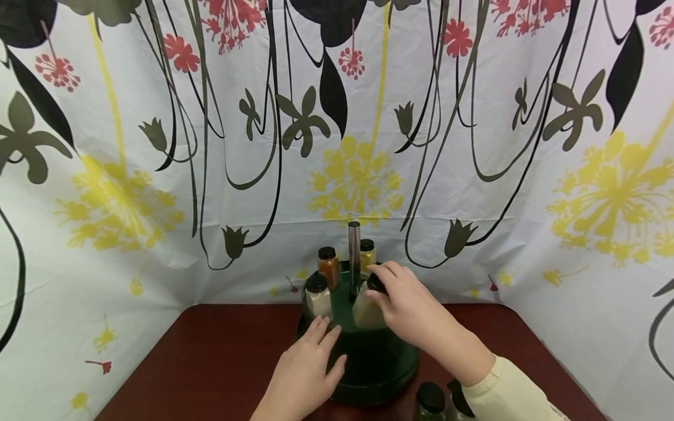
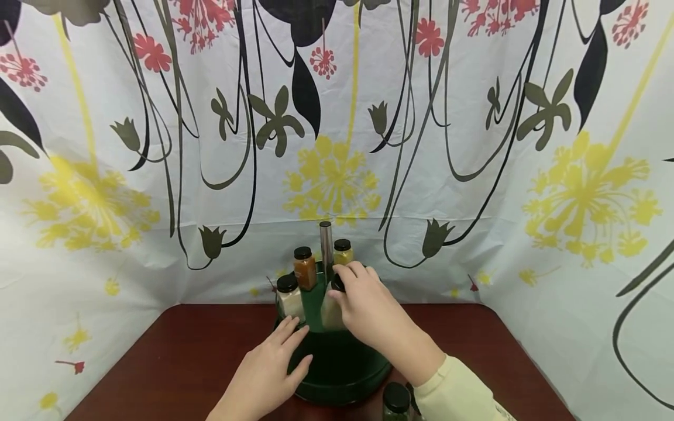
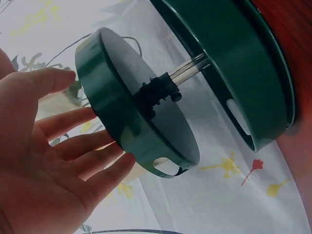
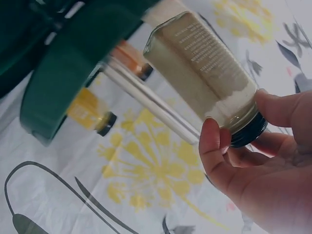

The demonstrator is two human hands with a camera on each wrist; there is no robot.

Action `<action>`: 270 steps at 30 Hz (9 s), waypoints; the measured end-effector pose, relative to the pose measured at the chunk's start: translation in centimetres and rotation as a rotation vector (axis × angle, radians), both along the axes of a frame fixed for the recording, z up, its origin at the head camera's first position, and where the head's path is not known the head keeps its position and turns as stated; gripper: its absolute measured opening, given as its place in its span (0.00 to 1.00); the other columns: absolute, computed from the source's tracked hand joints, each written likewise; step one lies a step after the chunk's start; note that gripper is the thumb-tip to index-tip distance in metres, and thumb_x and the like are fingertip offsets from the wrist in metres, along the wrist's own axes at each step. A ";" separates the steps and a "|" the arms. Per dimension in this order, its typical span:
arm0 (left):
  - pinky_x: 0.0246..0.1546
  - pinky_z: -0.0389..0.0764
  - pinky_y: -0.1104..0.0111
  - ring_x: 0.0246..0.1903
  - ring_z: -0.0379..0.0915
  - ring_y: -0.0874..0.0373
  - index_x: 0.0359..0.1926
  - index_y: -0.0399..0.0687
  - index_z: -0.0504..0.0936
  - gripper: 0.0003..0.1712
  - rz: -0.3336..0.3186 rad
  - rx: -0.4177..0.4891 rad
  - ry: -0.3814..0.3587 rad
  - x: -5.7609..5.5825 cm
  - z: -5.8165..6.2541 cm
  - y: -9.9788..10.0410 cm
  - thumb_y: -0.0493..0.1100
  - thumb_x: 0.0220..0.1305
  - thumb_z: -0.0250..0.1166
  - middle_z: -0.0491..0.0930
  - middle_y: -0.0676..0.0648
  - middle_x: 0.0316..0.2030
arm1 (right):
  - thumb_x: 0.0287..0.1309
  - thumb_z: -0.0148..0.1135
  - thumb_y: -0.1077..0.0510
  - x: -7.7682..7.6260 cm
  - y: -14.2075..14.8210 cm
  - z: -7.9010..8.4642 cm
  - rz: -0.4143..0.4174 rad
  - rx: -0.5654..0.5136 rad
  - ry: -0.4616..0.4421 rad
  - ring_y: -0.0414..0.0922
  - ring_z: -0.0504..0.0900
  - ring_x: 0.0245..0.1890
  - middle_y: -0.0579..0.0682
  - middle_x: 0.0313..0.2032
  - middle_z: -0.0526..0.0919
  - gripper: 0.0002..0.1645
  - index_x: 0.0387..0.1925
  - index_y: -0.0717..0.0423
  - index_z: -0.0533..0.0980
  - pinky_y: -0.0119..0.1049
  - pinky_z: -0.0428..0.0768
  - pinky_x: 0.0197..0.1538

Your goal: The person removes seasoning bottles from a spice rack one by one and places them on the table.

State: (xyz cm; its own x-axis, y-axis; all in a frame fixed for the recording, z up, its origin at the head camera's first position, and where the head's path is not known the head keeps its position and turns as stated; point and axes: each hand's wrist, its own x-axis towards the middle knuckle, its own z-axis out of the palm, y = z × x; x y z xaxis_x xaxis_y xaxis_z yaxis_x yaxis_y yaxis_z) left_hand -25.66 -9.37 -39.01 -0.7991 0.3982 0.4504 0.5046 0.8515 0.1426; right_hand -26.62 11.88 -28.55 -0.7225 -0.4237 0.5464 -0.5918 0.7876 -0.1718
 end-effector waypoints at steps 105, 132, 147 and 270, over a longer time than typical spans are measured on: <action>0.46 0.81 0.52 0.61 0.67 0.53 0.57 0.53 0.81 0.21 -0.041 0.020 -0.051 -1.4 0.8 -1.5 0.54 0.70 0.56 0.75 0.46 0.60 | 0.51 0.71 0.50 2.9 1.9 -9.1 0.025 0.112 -0.851 0.35 0.77 0.26 0.38 0.27 0.78 0.13 0.38 0.48 0.80 0.38 0.80 0.29; 0.36 0.85 0.60 0.59 0.70 0.50 0.61 0.53 0.78 0.24 -0.052 -0.117 0.039 -0.3 0.8 0.2 0.55 0.69 0.58 0.75 0.43 0.59 | 0.58 0.63 0.40 3.6 1.4 -7.9 -0.028 0.087 -0.178 0.49 0.65 0.62 0.50 0.67 0.62 0.30 0.56 0.53 0.76 0.45 0.80 0.49; 0.43 0.83 0.65 0.64 0.63 0.52 0.60 0.48 0.78 0.22 -0.308 -0.170 0.090 0.8 0.1 2.3 0.51 0.70 0.57 0.67 0.43 0.65 | 0.66 0.57 0.49 3.2 1.0 -8.7 0.062 0.094 -0.249 0.49 0.57 0.69 0.49 0.71 0.57 0.37 0.72 0.56 0.60 0.50 0.75 0.57; 0.45 0.82 0.57 0.66 0.59 0.47 0.69 0.58 0.68 0.29 -0.069 -0.148 -0.073 -0.5 0.7 -2.0 0.55 0.70 0.57 0.65 0.42 0.67 | 0.63 0.62 0.55 3.0 0.4 -0.7 0.136 -0.018 -0.009 0.31 0.75 0.33 0.44 0.50 0.75 0.25 0.60 0.56 0.73 0.28 0.78 0.32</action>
State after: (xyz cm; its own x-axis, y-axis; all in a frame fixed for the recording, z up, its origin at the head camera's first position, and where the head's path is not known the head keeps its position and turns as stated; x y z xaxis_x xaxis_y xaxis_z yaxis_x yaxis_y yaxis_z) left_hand -26.13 -11.39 -38.30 -0.7960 0.5107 0.3248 0.5555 0.8296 0.0569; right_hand -23.61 12.29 -29.29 -0.6640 -0.5085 0.5482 -0.6914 0.6967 -0.1912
